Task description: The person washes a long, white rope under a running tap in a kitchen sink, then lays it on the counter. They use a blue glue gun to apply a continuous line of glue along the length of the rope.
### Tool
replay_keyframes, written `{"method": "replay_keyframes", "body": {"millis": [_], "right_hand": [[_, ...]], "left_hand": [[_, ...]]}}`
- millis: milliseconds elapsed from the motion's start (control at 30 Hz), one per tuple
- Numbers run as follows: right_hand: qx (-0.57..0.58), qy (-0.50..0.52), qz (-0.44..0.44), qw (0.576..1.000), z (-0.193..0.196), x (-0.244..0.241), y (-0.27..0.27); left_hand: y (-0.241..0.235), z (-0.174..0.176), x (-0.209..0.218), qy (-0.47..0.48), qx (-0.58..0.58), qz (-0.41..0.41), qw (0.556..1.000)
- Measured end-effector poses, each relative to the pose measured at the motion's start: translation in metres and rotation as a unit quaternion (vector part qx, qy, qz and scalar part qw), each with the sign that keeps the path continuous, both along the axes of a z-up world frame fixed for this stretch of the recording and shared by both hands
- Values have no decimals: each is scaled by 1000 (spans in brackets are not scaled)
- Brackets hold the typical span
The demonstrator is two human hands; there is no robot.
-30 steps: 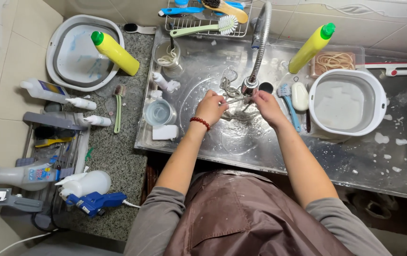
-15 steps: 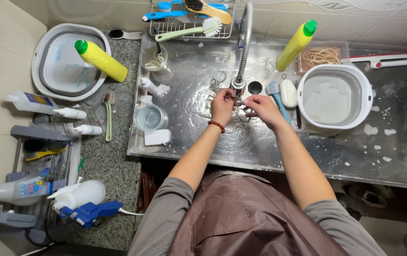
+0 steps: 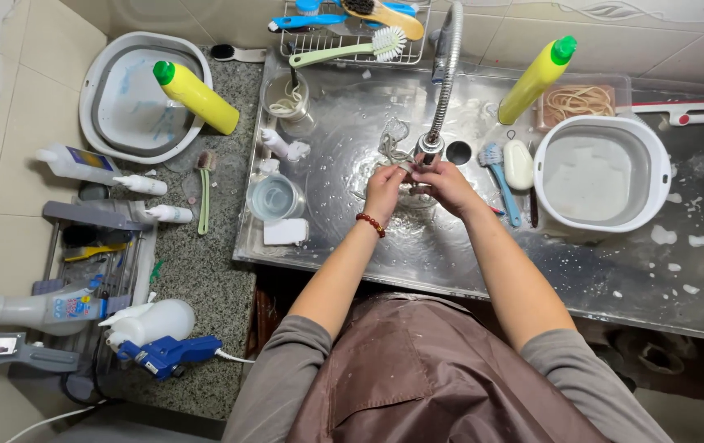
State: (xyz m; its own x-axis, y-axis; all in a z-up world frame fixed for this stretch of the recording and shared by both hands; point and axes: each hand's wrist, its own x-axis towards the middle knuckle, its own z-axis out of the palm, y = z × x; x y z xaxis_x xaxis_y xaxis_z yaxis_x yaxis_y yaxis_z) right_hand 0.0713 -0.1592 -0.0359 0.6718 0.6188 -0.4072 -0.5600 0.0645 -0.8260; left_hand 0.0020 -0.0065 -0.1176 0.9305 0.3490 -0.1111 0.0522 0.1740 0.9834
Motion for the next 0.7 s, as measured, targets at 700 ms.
{"method": "replay_keyframes", "body": {"millis": [700], "right_hand": [[-70, -18, -11, 997, -39, 15, -62]], "left_hand": [[78, 14, -26, 20, 103, 25, 994]]}}
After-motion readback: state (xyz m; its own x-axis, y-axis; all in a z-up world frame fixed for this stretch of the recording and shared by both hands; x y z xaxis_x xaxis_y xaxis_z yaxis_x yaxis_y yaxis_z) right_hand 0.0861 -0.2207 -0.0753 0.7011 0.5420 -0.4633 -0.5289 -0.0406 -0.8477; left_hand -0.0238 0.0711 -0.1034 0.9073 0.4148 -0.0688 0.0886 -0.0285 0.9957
